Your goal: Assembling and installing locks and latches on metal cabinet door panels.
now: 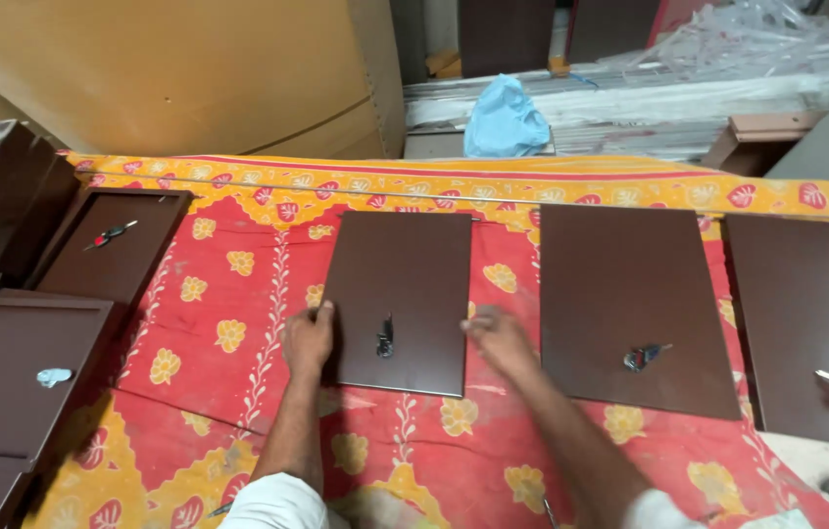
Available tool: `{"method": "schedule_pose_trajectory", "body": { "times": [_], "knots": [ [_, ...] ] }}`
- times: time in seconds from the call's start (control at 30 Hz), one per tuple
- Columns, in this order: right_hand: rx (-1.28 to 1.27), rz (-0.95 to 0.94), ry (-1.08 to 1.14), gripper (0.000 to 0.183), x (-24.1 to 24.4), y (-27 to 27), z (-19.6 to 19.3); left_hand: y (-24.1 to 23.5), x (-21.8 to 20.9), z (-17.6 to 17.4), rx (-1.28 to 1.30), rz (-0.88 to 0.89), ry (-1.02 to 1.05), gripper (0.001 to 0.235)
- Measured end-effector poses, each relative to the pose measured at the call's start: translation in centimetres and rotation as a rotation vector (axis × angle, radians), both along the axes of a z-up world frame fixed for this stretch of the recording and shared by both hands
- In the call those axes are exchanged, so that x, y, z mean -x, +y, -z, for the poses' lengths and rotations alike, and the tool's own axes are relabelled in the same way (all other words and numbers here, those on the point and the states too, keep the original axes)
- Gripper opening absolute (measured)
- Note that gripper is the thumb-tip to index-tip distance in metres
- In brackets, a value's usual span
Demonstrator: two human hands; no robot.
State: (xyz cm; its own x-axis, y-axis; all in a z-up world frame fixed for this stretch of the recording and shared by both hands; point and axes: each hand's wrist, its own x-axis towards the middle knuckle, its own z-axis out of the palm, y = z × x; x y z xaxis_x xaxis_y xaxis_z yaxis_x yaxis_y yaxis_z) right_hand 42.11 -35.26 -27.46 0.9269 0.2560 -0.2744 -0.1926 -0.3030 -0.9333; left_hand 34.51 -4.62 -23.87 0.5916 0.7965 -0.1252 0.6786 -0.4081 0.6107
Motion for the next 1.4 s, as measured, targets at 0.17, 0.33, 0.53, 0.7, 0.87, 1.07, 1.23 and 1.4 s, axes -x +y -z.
{"method": "schedule_pose_trajectory", "body": {
  "times": [0.17, 0.33, 0.53, 0.7, 0.87, 1.07, 1.23, 1.4],
  "knots": [
    [0.273, 0.195, -0.292, 0.055, 0.3, 2.4, 3.5, -0.1, -0.4, 4.3, 0.063, 0.100, -0.177, 0.067],
    [0.499, 0.293, -0.463, 0.054, -1.2, -2.7, 2.3, -7.0, -2.3, 0.5, 0.138, 0.150, -0.079, 0.069],
    [0.741, 0.165, -0.500, 0.050, -3.8, -5.0, 4.3, -2.4, 3.1, 1.0, 0.109, 0.312, -0.200, 0.067],
    [0.553, 0.214, -0.678, 0.034, 1.9, 2.9, -4.7, 11.2, 18.5, -8.6, -0.310, 0.147, -0.270, 0.037],
    [-0.141, -0.128, -0.268, 0.033, 12.0, 24.8, -6.2, 26.5, 29.4, -8.2, -0.460, -0.151, -0.369, 0.037],
    [-0.577, -0.346, 0.422, 0.032, 21.8, 49.1, -3.9, 35.3, 34.9, -6.5, -0.587, 0.045, -0.205, 0.043],
    [-0.712, -0.256, 0.670, 0.022, 24.0, 57.1, -1.8, 36.2, 36.2, -7.2, -0.368, 0.014, -0.327, 0.038],
    [-0.750, -0.350, 0.426, 0.021, 24.7, 55.9, -6.4, 35.1, 37.0, -10.1, 0.082, -0.198, -0.342, 0.049]
  ]
}}
